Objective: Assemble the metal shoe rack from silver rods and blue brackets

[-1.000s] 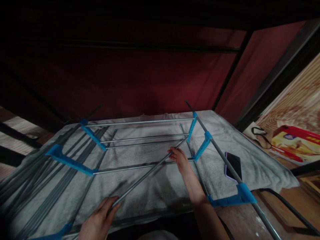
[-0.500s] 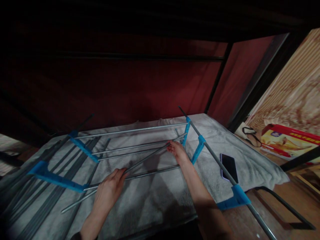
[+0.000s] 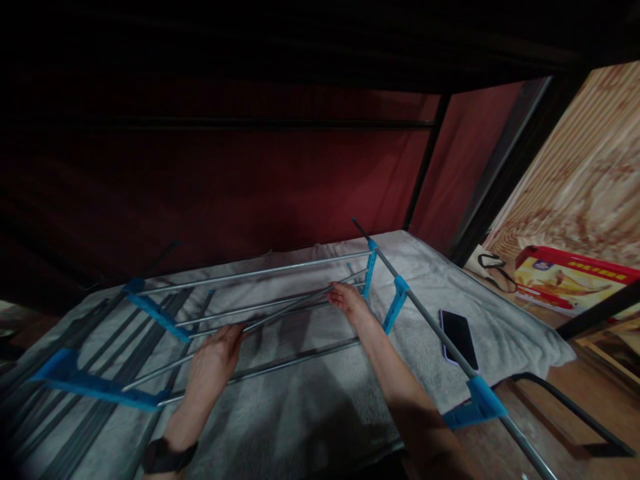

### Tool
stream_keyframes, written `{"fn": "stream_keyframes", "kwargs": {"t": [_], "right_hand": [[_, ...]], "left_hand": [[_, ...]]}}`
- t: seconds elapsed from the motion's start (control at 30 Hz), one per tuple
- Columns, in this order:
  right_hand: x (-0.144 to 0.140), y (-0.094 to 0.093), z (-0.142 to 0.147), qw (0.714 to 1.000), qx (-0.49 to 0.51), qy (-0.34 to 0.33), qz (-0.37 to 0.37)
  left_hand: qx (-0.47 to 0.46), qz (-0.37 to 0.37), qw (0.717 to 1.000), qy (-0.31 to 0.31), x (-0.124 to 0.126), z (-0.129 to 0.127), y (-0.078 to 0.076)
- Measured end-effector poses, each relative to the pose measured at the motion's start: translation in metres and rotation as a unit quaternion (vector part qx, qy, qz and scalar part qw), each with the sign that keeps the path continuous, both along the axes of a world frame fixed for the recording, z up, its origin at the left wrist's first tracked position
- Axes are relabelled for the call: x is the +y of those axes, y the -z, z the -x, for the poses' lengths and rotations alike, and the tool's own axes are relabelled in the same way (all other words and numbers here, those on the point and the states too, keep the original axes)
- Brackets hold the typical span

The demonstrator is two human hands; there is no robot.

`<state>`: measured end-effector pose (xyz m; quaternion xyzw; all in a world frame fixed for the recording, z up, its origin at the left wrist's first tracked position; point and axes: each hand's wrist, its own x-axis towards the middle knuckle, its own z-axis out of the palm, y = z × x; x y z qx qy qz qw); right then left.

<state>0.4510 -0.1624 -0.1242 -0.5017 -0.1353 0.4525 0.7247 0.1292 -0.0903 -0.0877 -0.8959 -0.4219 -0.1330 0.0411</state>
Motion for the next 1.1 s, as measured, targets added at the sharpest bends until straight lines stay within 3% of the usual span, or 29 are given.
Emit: {"fn": "stream_keyframes", "kwargs": {"t": [0.37, 1.1], "right_hand": [[0.008, -0.010, -0.007, 0.999, 0.030, -0.026, 0.012], [0.015, -0.006, -0.009, 0.999, 0.036, -0.039, -0.006]], "left_hand": [[0.020, -0.023, 0.999, 0.022, 0.029, -0.007, -0.008], [0.050, -0.032, 0.998, 0.020, 0.047, -0.014, 0.000]]}}
